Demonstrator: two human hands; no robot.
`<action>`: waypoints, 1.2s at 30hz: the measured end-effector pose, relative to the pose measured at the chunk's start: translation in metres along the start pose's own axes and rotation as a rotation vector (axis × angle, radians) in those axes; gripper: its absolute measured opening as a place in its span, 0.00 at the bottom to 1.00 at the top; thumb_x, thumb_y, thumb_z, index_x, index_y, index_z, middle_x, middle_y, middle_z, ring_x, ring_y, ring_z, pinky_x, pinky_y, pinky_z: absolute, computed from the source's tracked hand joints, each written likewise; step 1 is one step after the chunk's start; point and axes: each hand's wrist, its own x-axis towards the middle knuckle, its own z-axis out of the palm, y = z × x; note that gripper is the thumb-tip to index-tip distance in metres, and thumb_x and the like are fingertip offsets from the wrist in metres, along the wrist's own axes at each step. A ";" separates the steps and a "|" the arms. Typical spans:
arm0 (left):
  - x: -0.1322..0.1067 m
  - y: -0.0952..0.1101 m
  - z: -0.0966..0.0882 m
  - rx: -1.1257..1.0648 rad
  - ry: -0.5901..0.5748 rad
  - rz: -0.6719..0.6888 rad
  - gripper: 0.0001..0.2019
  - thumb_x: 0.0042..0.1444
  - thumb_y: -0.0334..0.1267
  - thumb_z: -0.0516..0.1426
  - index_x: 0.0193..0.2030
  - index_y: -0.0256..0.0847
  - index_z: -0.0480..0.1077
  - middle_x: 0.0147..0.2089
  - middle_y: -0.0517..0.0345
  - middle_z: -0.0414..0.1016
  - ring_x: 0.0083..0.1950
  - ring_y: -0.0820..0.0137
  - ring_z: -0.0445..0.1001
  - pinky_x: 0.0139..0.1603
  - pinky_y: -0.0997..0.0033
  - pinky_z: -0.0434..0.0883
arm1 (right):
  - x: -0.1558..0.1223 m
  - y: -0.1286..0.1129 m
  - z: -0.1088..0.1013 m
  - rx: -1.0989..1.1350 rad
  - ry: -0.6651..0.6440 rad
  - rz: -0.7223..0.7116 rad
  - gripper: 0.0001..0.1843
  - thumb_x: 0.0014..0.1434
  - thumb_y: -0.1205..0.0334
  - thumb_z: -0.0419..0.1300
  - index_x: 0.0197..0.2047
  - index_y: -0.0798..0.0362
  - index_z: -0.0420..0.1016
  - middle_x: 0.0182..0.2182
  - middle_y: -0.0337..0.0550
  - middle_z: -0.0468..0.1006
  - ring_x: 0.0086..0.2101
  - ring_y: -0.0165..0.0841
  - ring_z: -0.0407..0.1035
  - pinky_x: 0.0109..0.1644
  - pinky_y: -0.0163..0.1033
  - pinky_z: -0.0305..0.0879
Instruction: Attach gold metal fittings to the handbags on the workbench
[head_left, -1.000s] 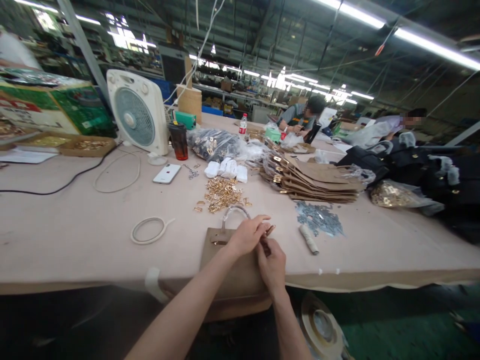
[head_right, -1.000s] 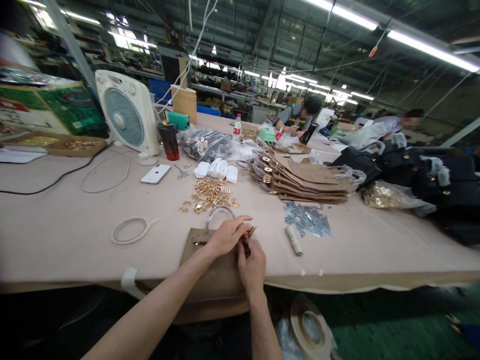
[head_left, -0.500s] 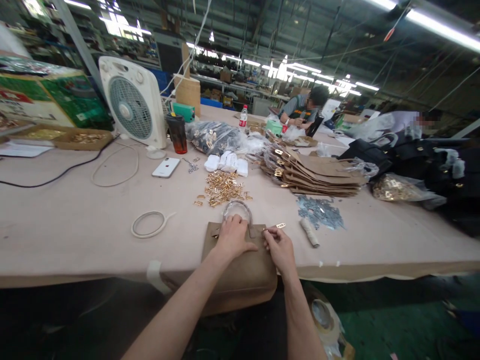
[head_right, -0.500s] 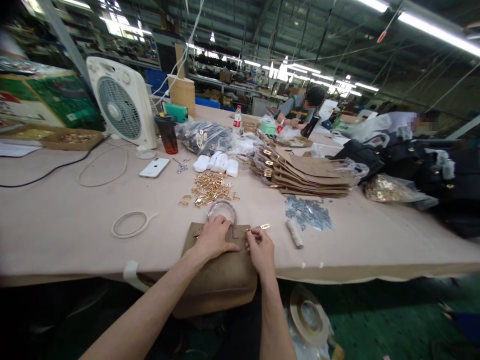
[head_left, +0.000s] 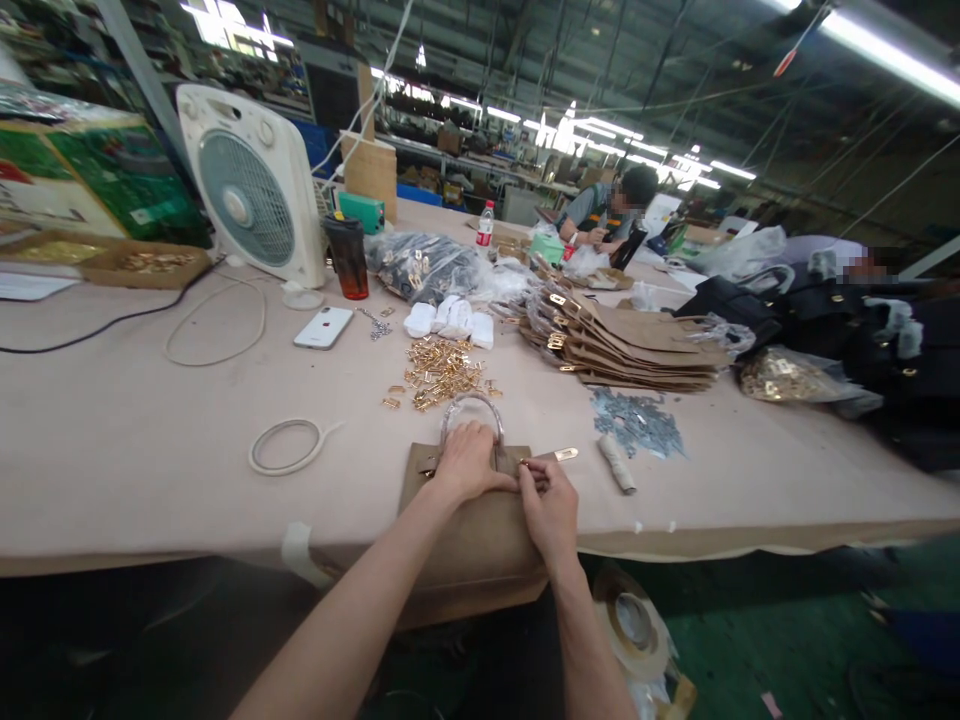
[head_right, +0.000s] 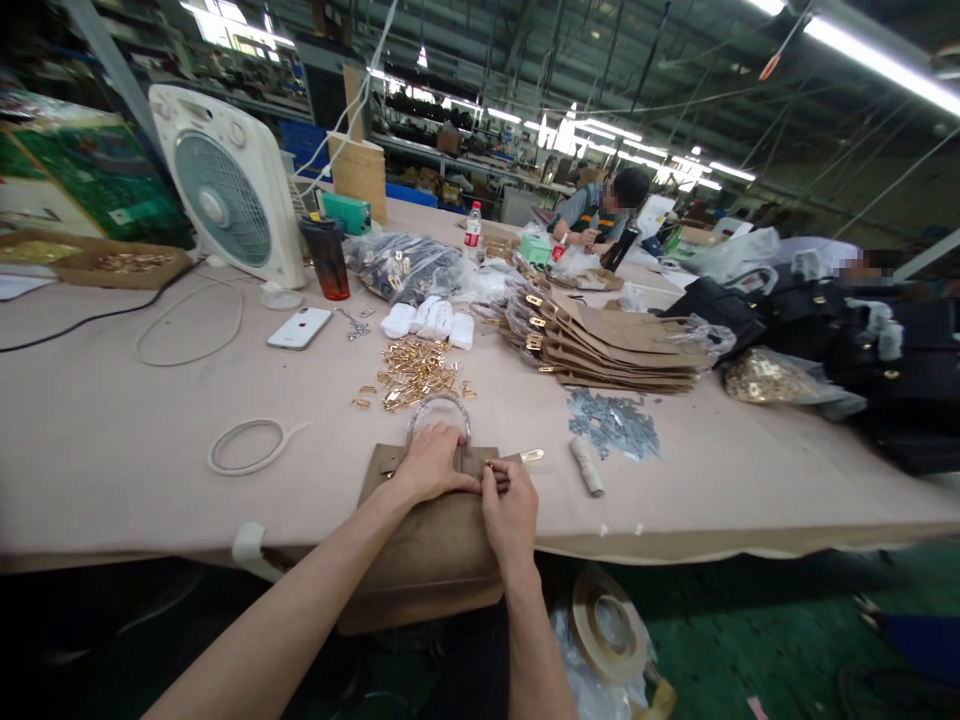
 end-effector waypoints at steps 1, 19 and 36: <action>0.001 0.000 -0.001 0.005 -0.023 0.005 0.38 0.39 0.68 0.69 0.48 0.38 0.75 0.50 0.41 0.76 0.54 0.45 0.74 0.55 0.50 0.70 | 0.000 0.000 0.000 -0.019 0.004 -0.014 0.15 0.66 0.48 0.61 0.45 0.52 0.79 0.37 0.48 0.82 0.35 0.38 0.77 0.40 0.42 0.76; -0.001 -0.003 -0.010 -0.061 -0.070 0.040 0.21 0.44 0.49 0.68 0.43 0.40 0.75 0.47 0.49 0.77 0.49 0.54 0.76 0.51 0.59 0.71 | -0.007 -0.018 0.011 -0.301 0.032 -0.103 0.13 0.67 0.53 0.58 0.43 0.51 0.79 0.36 0.47 0.80 0.34 0.37 0.75 0.41 0.42 0.70; -0.070 -0.017 -0.026 0.041 0.288 0.084 0.05 0.64 0.36 0.59 0.46 0.44 0.72 0.52 0.51 0.72 0.59 0.54 0.66 0.62 0.50 0.65 | -0.016 -0.010 0.009 -0.046 -0.037 -0.051 0.23 0.66 0.41 0.59 0.49 0.50 0.82 0.32 0.44 0.82 0.32 0.38 0.76 0.40 0.39 0.71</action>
